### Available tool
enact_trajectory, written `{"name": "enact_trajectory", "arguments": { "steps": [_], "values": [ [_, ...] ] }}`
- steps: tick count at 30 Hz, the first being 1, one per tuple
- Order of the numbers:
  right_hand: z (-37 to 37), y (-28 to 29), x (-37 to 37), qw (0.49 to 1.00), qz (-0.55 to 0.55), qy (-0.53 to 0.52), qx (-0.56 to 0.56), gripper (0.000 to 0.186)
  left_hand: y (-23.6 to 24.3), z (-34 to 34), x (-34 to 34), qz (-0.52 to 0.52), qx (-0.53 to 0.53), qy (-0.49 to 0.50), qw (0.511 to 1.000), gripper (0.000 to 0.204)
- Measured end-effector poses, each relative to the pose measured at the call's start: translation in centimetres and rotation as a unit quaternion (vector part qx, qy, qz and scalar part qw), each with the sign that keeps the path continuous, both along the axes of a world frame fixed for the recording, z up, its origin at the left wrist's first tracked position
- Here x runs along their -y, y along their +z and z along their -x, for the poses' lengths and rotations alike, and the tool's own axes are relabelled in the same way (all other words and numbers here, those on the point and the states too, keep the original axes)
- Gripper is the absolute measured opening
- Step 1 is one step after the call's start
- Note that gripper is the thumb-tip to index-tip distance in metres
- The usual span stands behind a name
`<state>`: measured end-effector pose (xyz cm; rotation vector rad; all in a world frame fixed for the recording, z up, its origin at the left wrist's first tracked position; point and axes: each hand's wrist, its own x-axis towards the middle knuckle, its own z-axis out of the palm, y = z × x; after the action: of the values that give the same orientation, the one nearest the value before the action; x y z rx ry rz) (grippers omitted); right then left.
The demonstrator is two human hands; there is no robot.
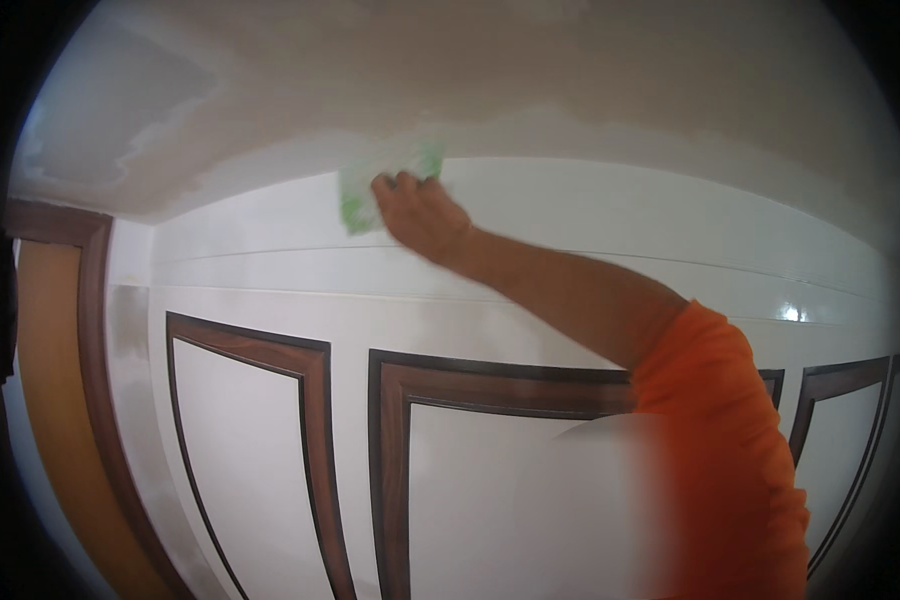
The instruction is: The person applies plaster to a ceiling using a trowel and hawk. They repeatedly scoop plaster from a bucket onto the hawk and spread it across the ceiling surface in smooth strokes.
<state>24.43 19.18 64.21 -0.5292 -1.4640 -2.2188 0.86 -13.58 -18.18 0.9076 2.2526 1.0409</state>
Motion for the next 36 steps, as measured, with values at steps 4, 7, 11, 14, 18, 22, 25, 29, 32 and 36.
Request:
{"name": "enact_trajectory", "arguments": {
  "steps": [4, 7, 11, 14, 18, 22, 25, 29, 32, 36],
  "values": [
    [1.0, -4.4, 5.9, 0.975, 0.196, 0.108, -0.001, 0.035, 9.4, -3.1, -1.5, -0.169, 0.005, 0.049, 0.984, 0.042],
    [1.0, -5.4, 9.9, 0.903, 0.392, 0.139, -0.111, 0.040, 8.0, -2.9, -4.2, -0.170, 0.061, 0.028, 0.983, 0.033],
    [1.0, -6.0, 9.3, 0.475, 0.750, 0.391, -0.241, 0.030, 13.1, -3.6, -11.1, -0.283, 0.245, 0.005, 0.927, 0.023],
    [1.8, -9.6, 8.0, 0.137, 0.692, 0.643, -0.298, 0.011, 15.9, -4.4, -13.6, -0.321, 0.327, 0.001, 0.889, 0.018],
    [6.2, -10.6, 2.8, -0.142, 0.676, 0.702, -0.174, 0.035, 17.2, -3.5, -12.2, -0.306, 0.266, 0.002, 0.914, 0.018],
    [16.0, -4.7, 3.1, -0.278, 0.547, 0.781, -0.115, 0.041, 16.9, -2.8, -8.5, -0.281, 0.203, 0.047, 0.937, 0.019],
    [17.5, 0.7, 2.8, -0.352, 0.499, 0.787, -0.091, 0.041, 17.0, -1.8, -5.0, -0.252, 0.150, 0.073, 0.953, 0.019],
    [15.3, 7.8, 2.1, -0.443, 0.423, 0.786, -0.079, 0.029, 17.4, -1.1, -0.8, -0.218, 0.100, 0.108, 0.965, 0.020],
    [10.8, 9.0, 3.9, -0.452, 0.409, 0.791, -0.042, 0.023, 16.5, -1.8, 1.4, -0.211, 0.092, 0.142, 0.963, 0.020],
    [4.8, 4.2, 6.3, -0.456, 0.341, 0.821, 0.031, 0.024, 16.0, -2.6, 2.8, -0.208, 0.092, 0.170, 0.959, 0.021]
  ]
}}
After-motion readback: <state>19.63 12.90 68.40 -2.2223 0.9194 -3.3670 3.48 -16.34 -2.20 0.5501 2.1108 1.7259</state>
